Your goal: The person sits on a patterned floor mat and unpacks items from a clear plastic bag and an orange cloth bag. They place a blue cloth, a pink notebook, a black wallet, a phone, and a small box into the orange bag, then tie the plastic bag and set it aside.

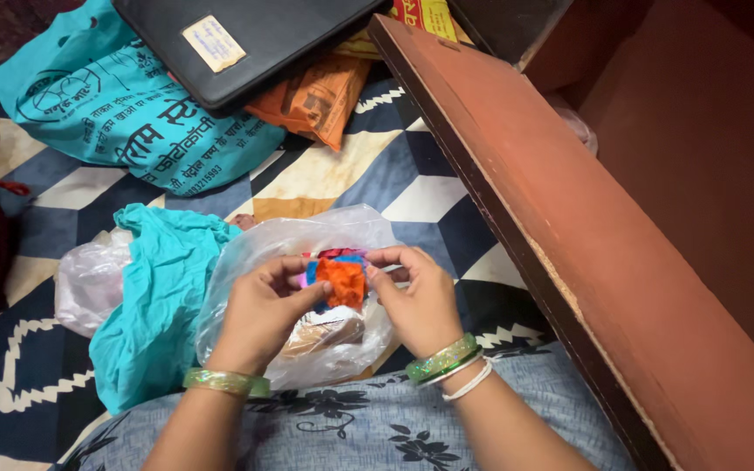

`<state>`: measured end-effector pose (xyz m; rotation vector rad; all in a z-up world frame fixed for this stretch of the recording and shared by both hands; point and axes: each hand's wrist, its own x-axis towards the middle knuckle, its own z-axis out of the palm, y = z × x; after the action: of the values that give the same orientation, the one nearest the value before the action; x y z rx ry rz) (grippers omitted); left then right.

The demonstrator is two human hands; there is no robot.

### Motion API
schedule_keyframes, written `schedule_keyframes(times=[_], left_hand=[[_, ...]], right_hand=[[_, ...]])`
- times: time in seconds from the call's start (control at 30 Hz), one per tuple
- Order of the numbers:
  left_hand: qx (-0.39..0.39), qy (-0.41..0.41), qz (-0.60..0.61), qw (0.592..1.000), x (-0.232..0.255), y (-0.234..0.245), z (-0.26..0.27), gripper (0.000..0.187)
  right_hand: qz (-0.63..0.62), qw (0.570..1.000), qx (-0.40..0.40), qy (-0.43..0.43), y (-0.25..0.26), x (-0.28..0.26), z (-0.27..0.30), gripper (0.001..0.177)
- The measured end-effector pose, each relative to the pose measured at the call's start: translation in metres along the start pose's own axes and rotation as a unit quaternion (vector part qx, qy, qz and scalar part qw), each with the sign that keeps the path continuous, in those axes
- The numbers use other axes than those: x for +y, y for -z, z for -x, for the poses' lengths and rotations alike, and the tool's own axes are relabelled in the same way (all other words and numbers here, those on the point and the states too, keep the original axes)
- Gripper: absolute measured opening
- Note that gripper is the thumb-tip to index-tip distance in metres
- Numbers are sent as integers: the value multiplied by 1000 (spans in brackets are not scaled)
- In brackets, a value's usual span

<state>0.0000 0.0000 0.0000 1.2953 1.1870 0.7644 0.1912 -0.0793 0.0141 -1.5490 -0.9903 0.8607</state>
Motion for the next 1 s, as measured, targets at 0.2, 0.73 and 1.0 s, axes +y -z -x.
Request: schedule_keyframes(times=[0.2,0.73,1.0], left_hand=[[-111,-47,90,989,15,-6,8,31],[83,36,134,987,25,47,2,21],[116,28,39,992,13,43,0,20]], right_hand=[[-98,981,-107,133,-4,19,-3,37],[-305,943,-41,-129,19,19,-25,37],[-270,952,-43,-138,14,18,-21,38]])
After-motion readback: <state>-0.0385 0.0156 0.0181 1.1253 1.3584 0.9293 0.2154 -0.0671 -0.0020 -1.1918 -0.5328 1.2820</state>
